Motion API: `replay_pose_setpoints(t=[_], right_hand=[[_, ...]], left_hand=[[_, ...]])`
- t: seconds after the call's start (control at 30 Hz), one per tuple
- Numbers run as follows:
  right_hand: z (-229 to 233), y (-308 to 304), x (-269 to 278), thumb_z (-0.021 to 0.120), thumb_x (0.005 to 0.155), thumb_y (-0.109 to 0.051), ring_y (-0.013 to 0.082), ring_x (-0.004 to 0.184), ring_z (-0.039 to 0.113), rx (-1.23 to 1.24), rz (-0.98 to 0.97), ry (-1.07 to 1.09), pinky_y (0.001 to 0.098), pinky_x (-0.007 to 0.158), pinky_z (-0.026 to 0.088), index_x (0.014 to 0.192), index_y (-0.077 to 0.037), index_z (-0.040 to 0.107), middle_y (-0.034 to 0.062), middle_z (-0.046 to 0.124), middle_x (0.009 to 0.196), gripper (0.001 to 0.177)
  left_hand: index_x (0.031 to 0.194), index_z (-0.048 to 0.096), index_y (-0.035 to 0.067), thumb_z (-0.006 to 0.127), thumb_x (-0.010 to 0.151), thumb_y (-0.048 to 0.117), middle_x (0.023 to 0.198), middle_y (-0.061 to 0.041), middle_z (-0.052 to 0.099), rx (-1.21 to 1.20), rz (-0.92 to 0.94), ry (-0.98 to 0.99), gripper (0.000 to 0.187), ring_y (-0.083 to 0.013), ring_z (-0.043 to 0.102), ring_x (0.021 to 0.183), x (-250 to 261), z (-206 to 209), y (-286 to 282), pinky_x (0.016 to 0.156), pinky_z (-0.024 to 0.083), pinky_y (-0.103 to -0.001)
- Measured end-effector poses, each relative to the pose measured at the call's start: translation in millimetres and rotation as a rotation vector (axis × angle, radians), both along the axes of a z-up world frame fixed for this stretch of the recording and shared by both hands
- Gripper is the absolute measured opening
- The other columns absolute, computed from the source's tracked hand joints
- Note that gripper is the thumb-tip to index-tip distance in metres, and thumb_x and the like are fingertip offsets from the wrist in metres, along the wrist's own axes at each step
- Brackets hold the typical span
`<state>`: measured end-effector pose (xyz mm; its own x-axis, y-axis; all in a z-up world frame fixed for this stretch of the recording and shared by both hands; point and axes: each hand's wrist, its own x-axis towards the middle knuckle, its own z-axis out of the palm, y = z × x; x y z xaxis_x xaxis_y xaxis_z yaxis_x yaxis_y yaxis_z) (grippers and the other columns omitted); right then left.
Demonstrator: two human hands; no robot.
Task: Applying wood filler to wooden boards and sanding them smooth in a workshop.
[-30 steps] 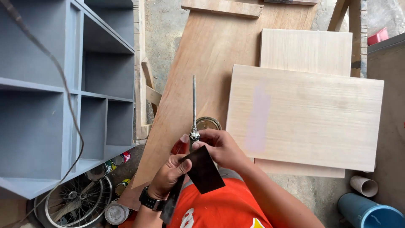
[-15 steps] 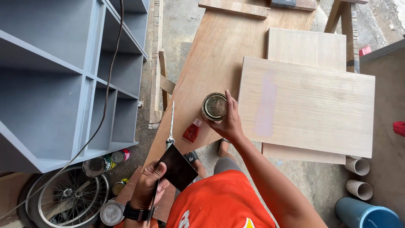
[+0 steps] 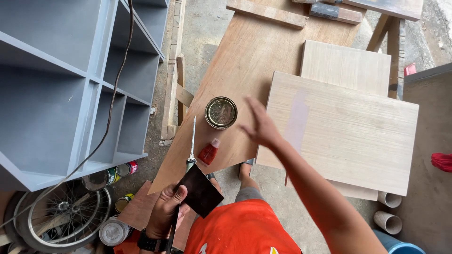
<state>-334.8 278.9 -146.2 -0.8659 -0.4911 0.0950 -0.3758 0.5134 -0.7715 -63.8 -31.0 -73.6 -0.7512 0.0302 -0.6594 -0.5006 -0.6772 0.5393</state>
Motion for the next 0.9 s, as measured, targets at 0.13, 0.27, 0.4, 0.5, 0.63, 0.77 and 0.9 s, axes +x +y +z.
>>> replay_pose_setpoints(t=[0.13,0.27,0.4,0.5,0.63,0.77,0.9], right_hand=[[-77.3,89.4,-30.0,0.037,0.119,-0.047,0.0421,0.17,0.01,0.439,-0.295,0.142,0.054,0.136,0.013,0.178,-0.009,0.018,0.0138,0.017,0.185,0.072],[-63.0,74.4,56.6,0.032,0.111,-0.061,0.0468,0.168,0.009,0.674,0.148,0.073,0.0692,0.129,0.019,0.145,-0.006,0.051,0.0168,0.021,0.182,0.067],[-36.7,64.3,93.5,0.035,0.114,-0.055,0.0357,0.168,0.016,0.455,0.632,0.138,0.0557,0.134,0.012,0.171,-0.017,0.04,0.0072,0.032,0.18,0.069],[-75.5,94.4,25.1,0.045,0.116,-0.045,0.0469,0.166,0.027,0.493,0.023,0.277,0.064,0.127,0.033,0.172,-0.013,0.039,0.016,0.039,0.178,0.065],[-64.9,75.0,35.0,0.029,0.114,-0.056,0.0415,0.169,0.004,0.715,-0.156,-0.033,0.0583,0.135,0.011,0.176,-0.005,0.015,0.016,0.011,0.185,0.081],[-38.1,57.7,93.2,0.041,0.113,-0.055,0.0399,0.168,0.014,0.503,0.419,0.131,0.0577,0.135,0.012,0.169,-0.009,0.041,0.0138,0.028,0.181,0.072],[-48.1,90.5,74.9,0.039,0.115,-0.042,0.0402,0.17,0.013,0.516,-0.133,0.036,0.0589,0.133,0.021,0.176,-0.01,0.021,0.0116,0.018,0.185,0.071]], left_hand=[[0.093,0.075,0.014,0.079,0.101,0.027,0.088,0.0,0.069,-0.042,-0.025,-0.001,0.016,-0.0086,0.04,0.055,0.1,10.4,3.9,0.043,0.027,-0.023],[0.102,0.078,0.01,0.077,0.102,0.029,0.096,-0.003,0.073,-0.06,-0.029,-0.038,0.019,-0.0083,0.041,0.055,2.3,11.0,4.8,0.044,0.028,-0.023],[0.099,0.077,0.009,0.076,0.102,0.029,0.097,-0.004,0.074,-0.054,-0.04,-0.029,0.02,-0.0078,0.045,0.059,1.6,9.6,2.6,0.043,0.031,-0.022],[0.092,0.074,0.013,0.079,0.1,0.033,0.086,0.0,0.069,-0.08,-0.056,-0.077,0.022,-0.0091,0.039,0.048,-0.5,8.7,0.7,0.044,0.028,-0.023],[0.089,0.071,0.016,0.08,0.101,0.028,0.085,0.002,0.065,-0.051,-0.045,-0.063,0.019,-0.0078,0.037,0.05,1.7,7.9,-2.4,0.043,0.027,-0.023],[0.093,0.074,0.014,0.079,0.101,0.029,0.095,-0.003,0.074,-0.053,-0.071,-0.047,0.017,-0.0078,0.041,0.052,1.9,6.6,-10.6,0.043,0.029,-0.022],[0.103,0.075,0.011,0.078,0.101,0.032,0.093,-0.004,0.071,-0.071,-0.102,-0.066,0.022,-0.0091,0.035,0.046,6.3,8.1,-19.1,0.043,0.027,-0.023]])
